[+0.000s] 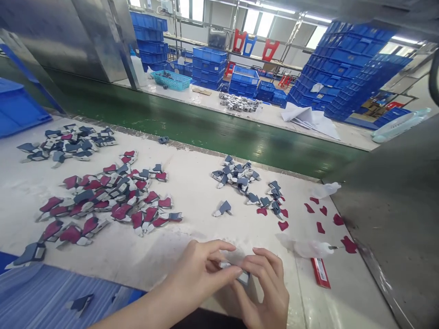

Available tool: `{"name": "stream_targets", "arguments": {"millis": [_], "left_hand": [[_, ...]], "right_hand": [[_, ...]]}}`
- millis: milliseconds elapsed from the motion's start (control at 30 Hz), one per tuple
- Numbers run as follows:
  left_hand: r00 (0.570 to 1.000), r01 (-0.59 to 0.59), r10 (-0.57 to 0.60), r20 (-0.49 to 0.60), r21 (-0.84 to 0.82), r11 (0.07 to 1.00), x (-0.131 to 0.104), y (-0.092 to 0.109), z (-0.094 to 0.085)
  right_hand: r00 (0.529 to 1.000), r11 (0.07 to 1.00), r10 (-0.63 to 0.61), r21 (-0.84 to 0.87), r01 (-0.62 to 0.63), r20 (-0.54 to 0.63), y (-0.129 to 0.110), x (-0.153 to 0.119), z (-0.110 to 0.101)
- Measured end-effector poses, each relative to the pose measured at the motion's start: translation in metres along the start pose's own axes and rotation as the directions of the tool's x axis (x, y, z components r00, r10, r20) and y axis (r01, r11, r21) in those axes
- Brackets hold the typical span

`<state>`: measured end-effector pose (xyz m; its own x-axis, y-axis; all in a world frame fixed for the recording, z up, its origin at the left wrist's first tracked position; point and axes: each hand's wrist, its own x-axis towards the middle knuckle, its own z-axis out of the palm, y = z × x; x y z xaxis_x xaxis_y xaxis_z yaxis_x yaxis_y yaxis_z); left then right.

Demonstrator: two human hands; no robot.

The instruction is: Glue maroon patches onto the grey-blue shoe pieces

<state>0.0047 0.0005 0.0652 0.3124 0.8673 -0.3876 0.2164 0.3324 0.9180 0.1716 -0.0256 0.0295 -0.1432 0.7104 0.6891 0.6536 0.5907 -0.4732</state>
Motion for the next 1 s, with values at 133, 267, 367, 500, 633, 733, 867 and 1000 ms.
{"name": "stream_targets", "arguments": {"millis": [133, 267, 367, 500, 633, 733, 867, 1000], "left_hand": [[0.994, -0.110, 0.102, 0.048, 0.236, 0.965, 0.009, 0.005, -0.011], [0.940, -0.337, 0.325, 0.106, 0.447, 0.829, 0.044, 0.034, -0.057], [0.795, -0.456, 0.596, 0.111, 0.758, 0.467, 0.097, 0.056, -0.101], [0.701, -0.529, 0.534, 0.472, 0.847, -0.054, 0.171, 0.066, -0.135], [0.642, -0.609, 0.479, 0.599, 0.778, -0.156, 0.207, 0.058, -0.139], [0.602, -0.615, 0.513, 0.612, 0.765, -0.191, 0.206, 0.051, -0.138], [0.547, -0.602, 0.594, 0.590, 0.770, -0.210, 0.181, 0.044, -0.136], [0.473, -0.594, 0.695, 0.542, 0.778, -0.203, 0.142, 0.041, -0.127]], "right_hand": [[1.000, 1.000, 0.015, -0.026, -0.015, 0.025, 0.014, -0.007, 0.004], [0.997, 0.995, 0.067, -0.076, -0.064, 0.035, 0.028, -0.015, 0.004], [0.997, 0.995, 0.066, -0.073, -0.063, 0.043, 0.030, -0.015, 0.007], [0.996, 0.994, 0.057, -0.095, -0.050, 0.072, 0.026, -0.010, 0.011], [0.996, 0.994, 0.049, -0.096, -0.041, 0.075, 0.026, -0.007, 0.013], [0.997, 0.995, 0.049, -0.086, -0.044, 0.054, 0.025, -0.006, 0.014], [0.999, 0.996, 0.024, -0.092, -0.019, 0.046, 0.022, -0.005, 0.014], [1.000, 0.996, -0.008, -0.089, 0.010, 0.025, 0.019, -0.007, 0.013]]}}
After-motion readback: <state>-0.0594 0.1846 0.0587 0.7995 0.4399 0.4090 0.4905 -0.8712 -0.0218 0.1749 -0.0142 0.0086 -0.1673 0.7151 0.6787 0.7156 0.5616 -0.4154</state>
